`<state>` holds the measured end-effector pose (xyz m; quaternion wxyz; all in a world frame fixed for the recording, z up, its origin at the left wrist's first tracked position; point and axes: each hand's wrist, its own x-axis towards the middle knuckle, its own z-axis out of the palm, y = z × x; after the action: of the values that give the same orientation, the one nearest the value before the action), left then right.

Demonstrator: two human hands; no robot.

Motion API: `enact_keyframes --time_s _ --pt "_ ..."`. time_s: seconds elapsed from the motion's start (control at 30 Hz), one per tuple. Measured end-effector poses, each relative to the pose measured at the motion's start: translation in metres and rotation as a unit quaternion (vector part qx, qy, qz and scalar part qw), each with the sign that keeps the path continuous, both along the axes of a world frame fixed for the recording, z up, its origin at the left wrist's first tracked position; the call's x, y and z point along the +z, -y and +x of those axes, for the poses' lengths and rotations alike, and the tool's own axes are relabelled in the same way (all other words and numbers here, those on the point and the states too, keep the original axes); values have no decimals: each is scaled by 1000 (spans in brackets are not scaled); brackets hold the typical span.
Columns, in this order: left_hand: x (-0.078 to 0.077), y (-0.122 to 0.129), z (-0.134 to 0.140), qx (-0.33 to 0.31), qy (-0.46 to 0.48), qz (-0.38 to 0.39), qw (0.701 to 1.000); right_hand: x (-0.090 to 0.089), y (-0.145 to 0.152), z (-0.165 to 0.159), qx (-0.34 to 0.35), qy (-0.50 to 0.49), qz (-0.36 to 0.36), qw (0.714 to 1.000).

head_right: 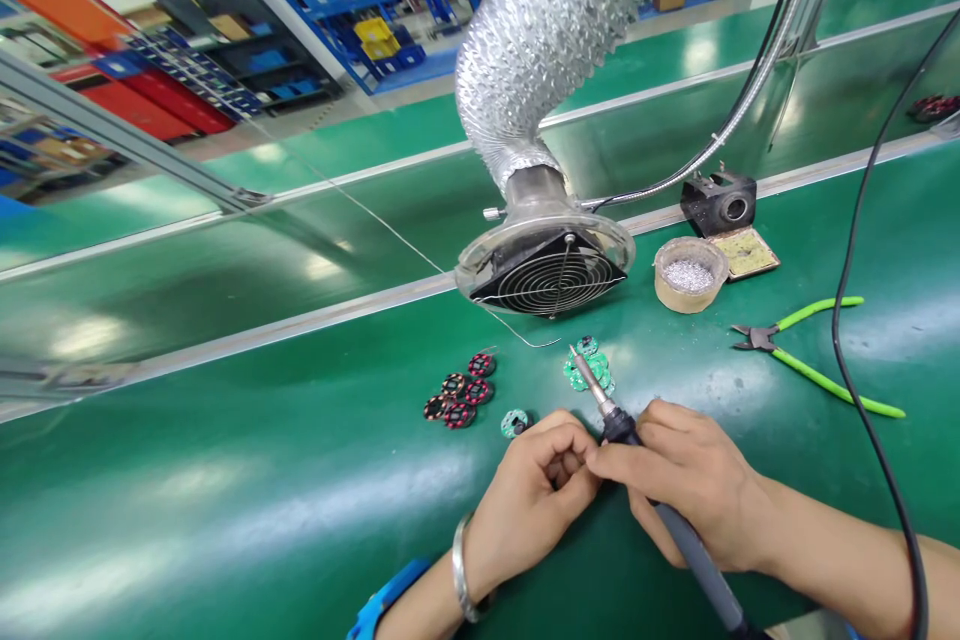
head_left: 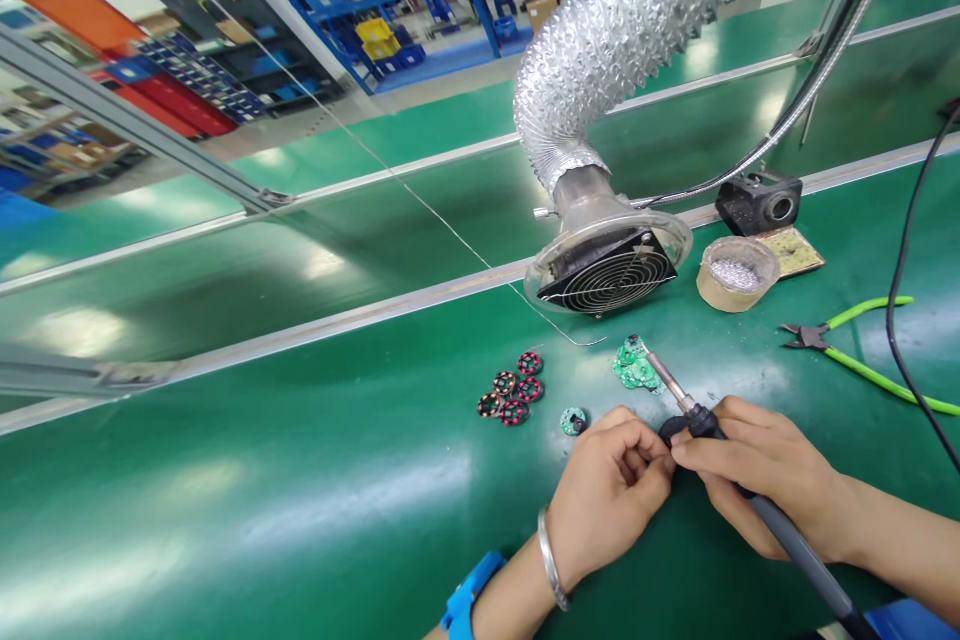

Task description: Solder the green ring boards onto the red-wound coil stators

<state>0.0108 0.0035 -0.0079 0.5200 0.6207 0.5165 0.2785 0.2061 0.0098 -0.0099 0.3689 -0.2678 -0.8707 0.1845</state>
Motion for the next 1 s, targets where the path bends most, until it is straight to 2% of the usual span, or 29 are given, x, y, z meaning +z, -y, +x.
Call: enact_keyframes --time_s 0.33,0.53,0.73,1.0 --pt "0 1 -1 3 7 -17 1000 -1 0 4 29 18 -5 999" --pt "-1 1 1 1 -10 2 1000 4 -1 2 30 5 -13 999" --pt "2 0 4 19 -6 -9 1000 24 6 12 -50 -39 -49 997" --pt "1 2 7 41 -15 -25 999 37 18 11 -78 -78 -108 988"
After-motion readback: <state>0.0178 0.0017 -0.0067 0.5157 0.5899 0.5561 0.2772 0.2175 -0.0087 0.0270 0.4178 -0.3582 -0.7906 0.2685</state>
